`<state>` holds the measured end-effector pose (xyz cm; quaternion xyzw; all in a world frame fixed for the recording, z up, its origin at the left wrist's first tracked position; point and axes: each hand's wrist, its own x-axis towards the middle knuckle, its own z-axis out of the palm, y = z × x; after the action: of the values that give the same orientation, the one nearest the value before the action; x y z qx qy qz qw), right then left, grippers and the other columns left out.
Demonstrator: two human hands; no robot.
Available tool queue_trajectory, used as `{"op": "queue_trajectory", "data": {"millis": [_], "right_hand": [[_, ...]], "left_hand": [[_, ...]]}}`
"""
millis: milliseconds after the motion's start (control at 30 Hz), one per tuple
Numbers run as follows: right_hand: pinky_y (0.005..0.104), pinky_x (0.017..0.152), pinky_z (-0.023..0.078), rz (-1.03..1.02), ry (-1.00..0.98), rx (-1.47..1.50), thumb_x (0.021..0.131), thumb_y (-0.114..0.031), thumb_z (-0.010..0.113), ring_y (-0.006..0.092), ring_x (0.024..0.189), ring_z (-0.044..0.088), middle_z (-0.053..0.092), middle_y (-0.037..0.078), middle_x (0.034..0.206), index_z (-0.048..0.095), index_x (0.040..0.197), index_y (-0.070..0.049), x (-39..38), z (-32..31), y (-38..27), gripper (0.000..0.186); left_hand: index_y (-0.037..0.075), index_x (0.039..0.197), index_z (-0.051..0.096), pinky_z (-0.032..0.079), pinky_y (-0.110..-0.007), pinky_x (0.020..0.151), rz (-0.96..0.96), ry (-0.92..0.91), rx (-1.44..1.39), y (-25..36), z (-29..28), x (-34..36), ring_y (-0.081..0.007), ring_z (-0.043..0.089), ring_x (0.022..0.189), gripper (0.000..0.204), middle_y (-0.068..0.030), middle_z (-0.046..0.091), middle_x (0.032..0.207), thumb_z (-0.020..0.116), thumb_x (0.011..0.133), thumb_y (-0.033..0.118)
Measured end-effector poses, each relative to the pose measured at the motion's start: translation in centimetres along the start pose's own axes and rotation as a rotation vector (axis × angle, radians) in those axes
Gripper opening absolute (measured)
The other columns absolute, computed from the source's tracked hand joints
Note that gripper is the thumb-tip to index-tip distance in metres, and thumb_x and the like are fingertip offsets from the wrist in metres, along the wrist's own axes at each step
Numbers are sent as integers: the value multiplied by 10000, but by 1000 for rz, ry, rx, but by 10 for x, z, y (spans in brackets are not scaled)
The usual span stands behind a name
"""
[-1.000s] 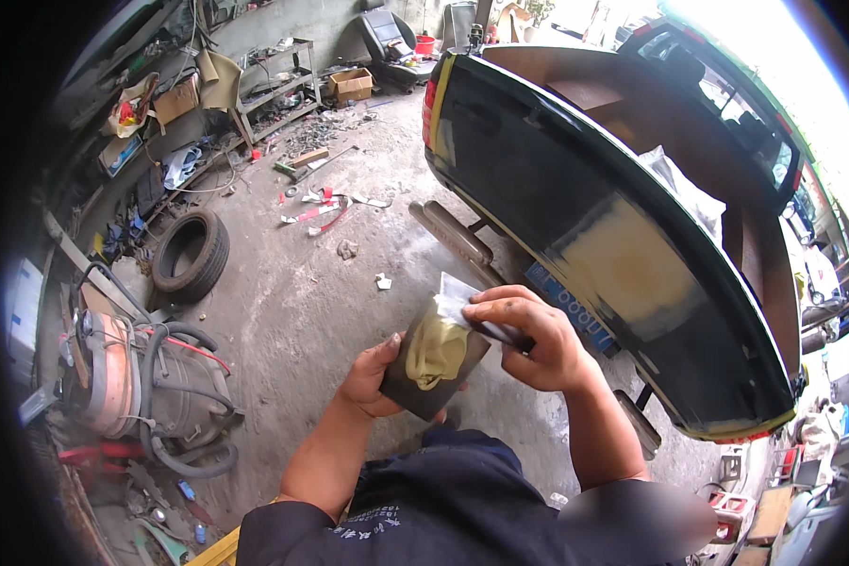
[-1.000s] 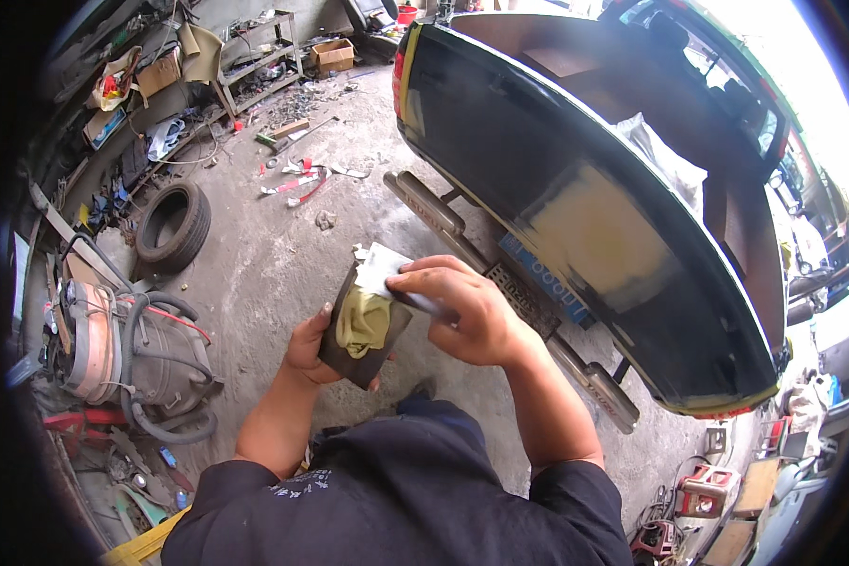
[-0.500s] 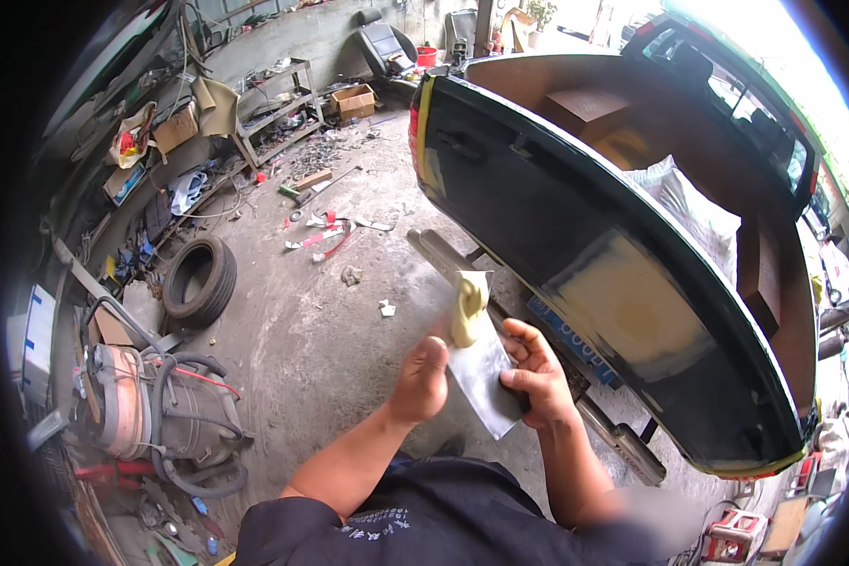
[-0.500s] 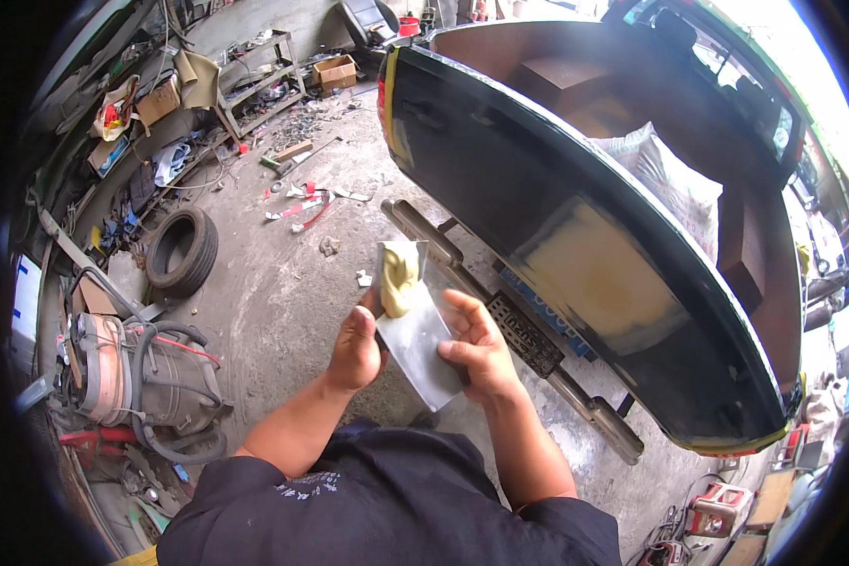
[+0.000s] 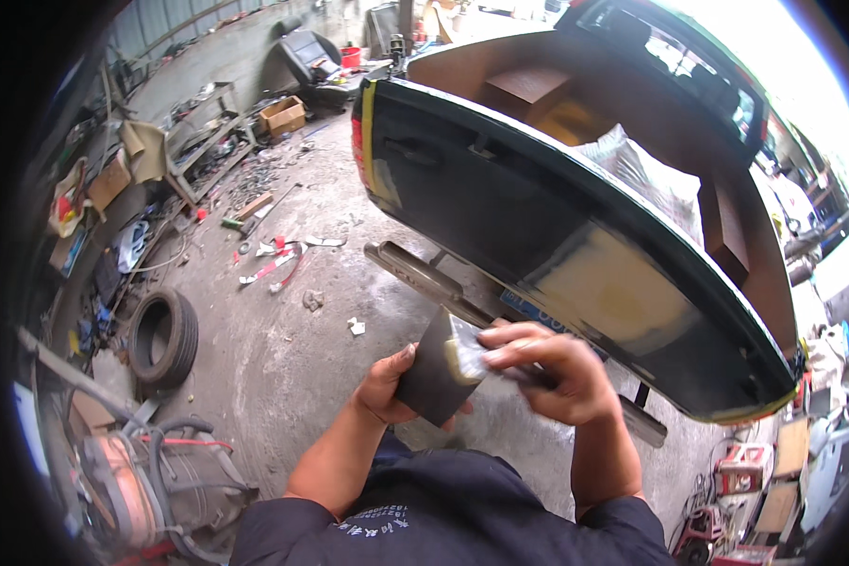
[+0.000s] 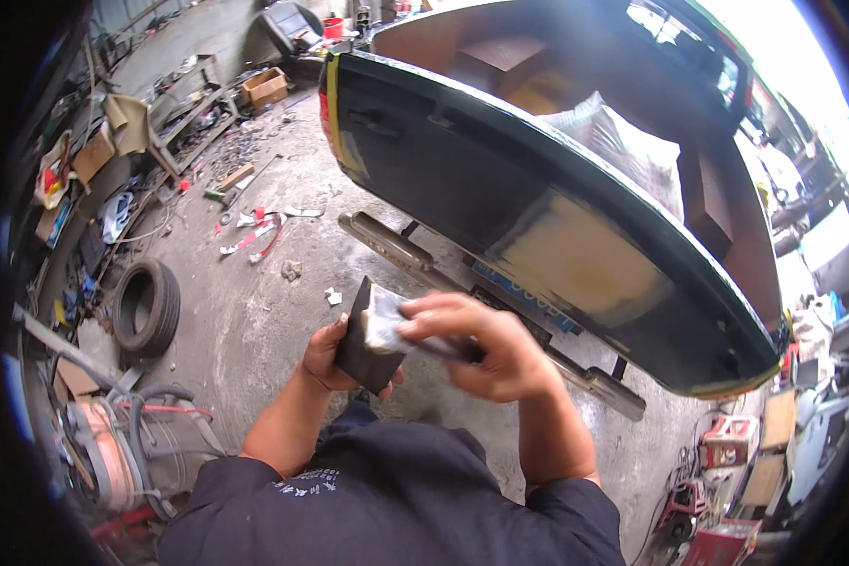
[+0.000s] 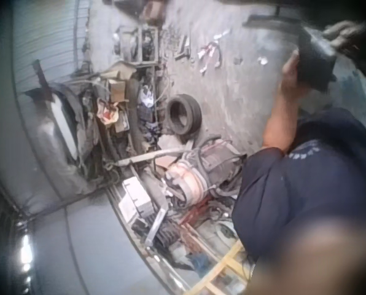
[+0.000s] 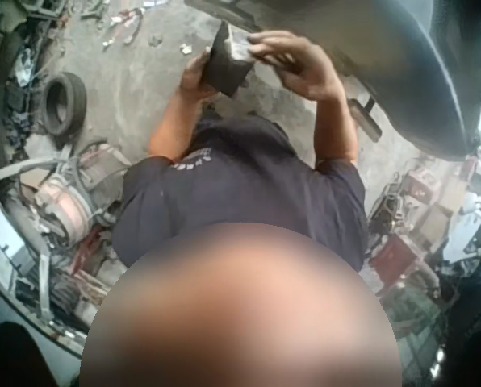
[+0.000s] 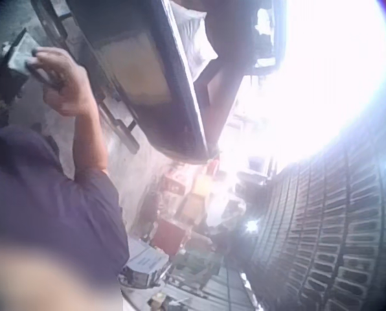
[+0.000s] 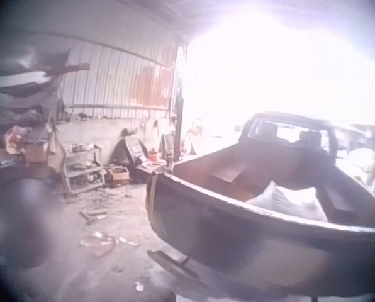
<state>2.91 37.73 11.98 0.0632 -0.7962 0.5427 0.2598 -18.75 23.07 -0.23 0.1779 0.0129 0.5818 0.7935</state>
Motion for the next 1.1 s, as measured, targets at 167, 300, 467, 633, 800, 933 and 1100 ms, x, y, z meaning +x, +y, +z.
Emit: {"op": "queue_trajectory", "data": {"millis": [167, 300, 467, 633, 800, 933, 1100], "right_hand": [[389, 1058, 463, 139, 139, -106, 670, 127, 540, 319, 1282, 590, 658, 153, 1280, 637, 1288, -15, 24, 20, 20, 641], [353, 1009, 494, 460, 345, -623, 720, 132, 547, 255, 1179, 648, 688, 148, 1202, 645, 1240, -37, 37, 29, 30, 556], [397, 1014, 499, 378, 507, -715, 747, 108, 588, 328, 1146, 645, 681, 164, 1174, 632, 1252, -22, 64, 82, 40, 524], [401, 1004, 507, 448, 546, -715, 720, 101, 569, 355, 1118, 652, 675, 189, 1167, 630, 1260, -15, 50, 97, 33, 556], [424, 1000, 500, 449, 539, -630, 746, 72, 592, 372, 1146, 628, 663, 203, 1161, 599, 1292, -22, 67, 94, 20, 555], [437, 1004, 518, 382, 552, -780, 682, 89, 597, 357, 1193, 620, 668, 180, 1204, 654, 1250, -39, 20, 94, 2, 586], [430, 981, 541, 115, 374, -743, 625, 130, 567, 341, 1187, 641, 709, 95, 1184, 678, 1197, -17, 19, 54, -27, 600]], "left_hand": [[13, 1503, 372, 578, -626, 783, -83, 30, 28, 38, -5, -1, -532, 633, 1097, 780, -277, 540, 1389, 553, 979, 561], [42, 1499, 401, 586, -596, 792, 17, 134, 150, 55, -6, 8, -450, 621, 1170, 769, -226, 540, 1410, 542, 977, 589], [62, 1548, 346, 493, -451, 1020, 286, 208, 372, 61, -17, 25, -269, 545, 1289, 629, -122, 515, 1457, 423, 1075, 469], [57, 1537, 355, 464, -369, 1029, 277, 235, 502, 66, -31, 25, -186, 548, 1236, 620, -86, 539, 1406, 427, 1076, 466], [53, 1574, 337, 474, -315, 1010, 335, 123, 620, 57, -34, 39, -127, 558, 1214, 637, -46, 550, 1406, 435, 1082, 445], [32, 1518, 397, 550, -441, 932, 0, 136, 356, 73, -14, 41, -224, 618, 1123, 611, -100, 618, 1288, 422, 1077, 454], [57, 1552, 323, 580, -652, 800, -442, -178, -114, 65, -20, 43, -583, 484, 1288, 733, -265, 444, 1488, 522, 1009, 508]]}}
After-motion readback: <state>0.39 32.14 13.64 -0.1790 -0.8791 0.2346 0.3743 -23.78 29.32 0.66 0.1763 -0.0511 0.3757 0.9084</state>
